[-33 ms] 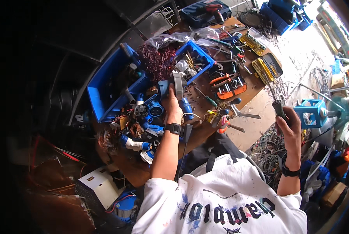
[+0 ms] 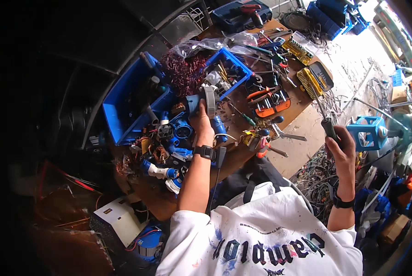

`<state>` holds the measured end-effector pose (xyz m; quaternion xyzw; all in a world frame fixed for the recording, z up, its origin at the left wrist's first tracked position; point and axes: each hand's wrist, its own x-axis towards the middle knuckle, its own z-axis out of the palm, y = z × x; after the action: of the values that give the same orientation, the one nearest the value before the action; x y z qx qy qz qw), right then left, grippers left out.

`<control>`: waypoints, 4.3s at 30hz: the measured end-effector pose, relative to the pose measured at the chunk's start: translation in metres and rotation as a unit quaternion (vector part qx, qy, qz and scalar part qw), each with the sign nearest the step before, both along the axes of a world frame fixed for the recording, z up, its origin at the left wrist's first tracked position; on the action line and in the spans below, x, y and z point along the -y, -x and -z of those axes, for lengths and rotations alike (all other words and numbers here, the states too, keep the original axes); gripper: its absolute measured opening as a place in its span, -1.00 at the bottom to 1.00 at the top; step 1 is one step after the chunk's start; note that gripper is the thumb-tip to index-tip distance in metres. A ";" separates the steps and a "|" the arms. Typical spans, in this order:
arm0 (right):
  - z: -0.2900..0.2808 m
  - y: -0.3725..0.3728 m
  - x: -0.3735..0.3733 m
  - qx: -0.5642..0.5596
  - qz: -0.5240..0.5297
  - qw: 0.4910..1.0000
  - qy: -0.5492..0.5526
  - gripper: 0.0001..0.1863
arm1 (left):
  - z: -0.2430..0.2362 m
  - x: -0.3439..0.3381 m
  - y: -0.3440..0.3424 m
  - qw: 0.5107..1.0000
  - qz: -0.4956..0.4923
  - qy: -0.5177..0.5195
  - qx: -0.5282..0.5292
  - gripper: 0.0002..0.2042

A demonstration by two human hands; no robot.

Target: The person holds a blue and grey cylindrical electrical component and uses a green-handled screwdriver to manipulate internal parts. They repeatedly probe and adjust the internal mechanism while rotating the object to inspect different angles.

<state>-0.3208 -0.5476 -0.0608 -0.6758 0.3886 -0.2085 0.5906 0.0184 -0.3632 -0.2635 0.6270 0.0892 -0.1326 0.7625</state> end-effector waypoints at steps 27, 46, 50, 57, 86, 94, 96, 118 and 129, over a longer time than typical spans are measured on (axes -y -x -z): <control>-0.012 -0.124 -0.013 0.006 -0.270 0.960 -0.078 -0.72 | -0.085 0.002 -0.002 0.829 0.145 -0.209 0.498 -0.26; 0.022 -0.223 -0.097 0.275 -0.149 0.843 -0.437 -0.53 | -0.172 -0.034 0.029 0.970 0.136 0.084 0.183 -0.54; 0.017 -0.230 -0.119 0.302 -0.195 0.823 -0.441 -0.53 | -0.181 -0.060 0.028 0.973 0.127 0.118 0.151 -0.54; 0.015 -0.243 -0.161 0.319 -0.217 0.792 -0.474 -0.52 | -0.197 -0.101 0.028 0.974 0.101 0.119 0.164 -0.57; -0.029 -0.224 -0.201 0.307 -0.195 0.831 -0.421 -0.50 | -0.224 -0.152 0.029 0.954 0.152 0.219 0.134 -0.49; -0.062 -0.192 -0.165 0.103 -0.247 0.961 -0.073 -0.75 | -0.227 -0.180 0.031 0.861 0.164 0.476 -0.070 -0.52; -0.069 -0.182 -0.157 0.055 -0.270 0.956 0.101 -0.66 | -0.225 -0.187 0.031 0.857 0.170 0.482 -0.069 -0.51; -0.134 -0.137 -0.159 0.120 -0.335 0.893 0.275 -0.55 | -0.242 -0.222 0.061 0.764 0.175 0.587 -0.204 -0.44; -0.144 -0.143 -0.163 0.138 -0.350 0.854 0.359 -0.57 | -0.243 -0.226 0.066 0.712 0.192 0.618 -0.271 -0.47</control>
<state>-0.1780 -0.3842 0.0830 -0.8965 -0.0604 -0.2041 0.3885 -0.0479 -0.1375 -0.0200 -0.0433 0.0681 -0.4663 0.8810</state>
